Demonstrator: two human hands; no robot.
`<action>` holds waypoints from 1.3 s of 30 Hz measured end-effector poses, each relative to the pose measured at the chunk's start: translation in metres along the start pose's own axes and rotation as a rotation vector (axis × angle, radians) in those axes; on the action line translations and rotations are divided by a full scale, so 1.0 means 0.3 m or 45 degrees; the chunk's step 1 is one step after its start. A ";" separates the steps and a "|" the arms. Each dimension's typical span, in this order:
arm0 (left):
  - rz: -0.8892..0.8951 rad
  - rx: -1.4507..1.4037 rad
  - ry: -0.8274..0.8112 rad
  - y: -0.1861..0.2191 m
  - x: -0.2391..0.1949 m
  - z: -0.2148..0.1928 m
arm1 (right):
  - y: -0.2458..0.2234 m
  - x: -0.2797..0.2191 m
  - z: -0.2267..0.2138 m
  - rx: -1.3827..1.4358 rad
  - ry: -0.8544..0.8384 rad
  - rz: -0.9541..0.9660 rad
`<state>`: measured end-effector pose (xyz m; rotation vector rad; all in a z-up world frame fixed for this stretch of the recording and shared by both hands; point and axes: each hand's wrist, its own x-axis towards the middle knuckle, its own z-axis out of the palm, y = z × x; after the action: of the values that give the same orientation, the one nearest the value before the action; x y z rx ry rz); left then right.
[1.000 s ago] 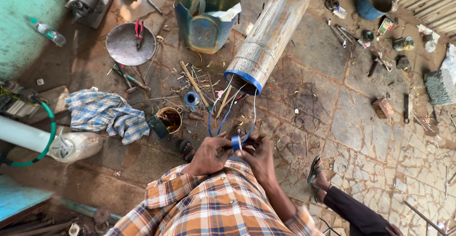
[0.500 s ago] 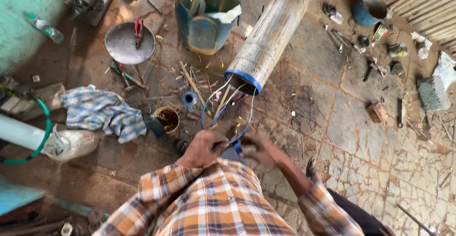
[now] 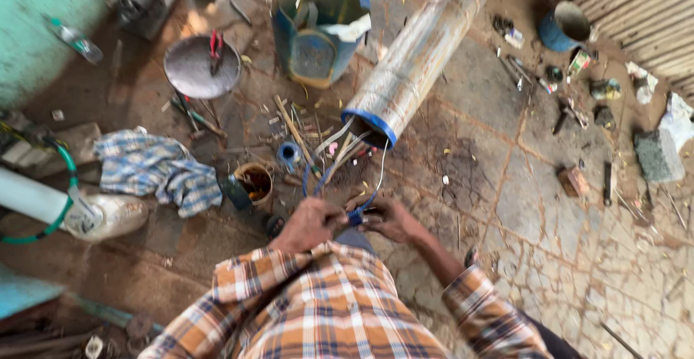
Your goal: The person connects electrical wires at the end of a submersible pump motor by hand and applies blue adhesive tape to secure the connection.
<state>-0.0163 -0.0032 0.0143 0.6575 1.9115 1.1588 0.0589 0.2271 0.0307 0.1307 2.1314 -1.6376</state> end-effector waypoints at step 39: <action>0.241 0.212 0.140 0.083 0.059 0.008 | 0.027 0.101 -0.002 0.031 0.387 0.292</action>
<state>-0.0234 0.0224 0.0295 0.8976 2.0909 1.1802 0.0344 0.2241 0.0116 0.6445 2.2144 -1.5891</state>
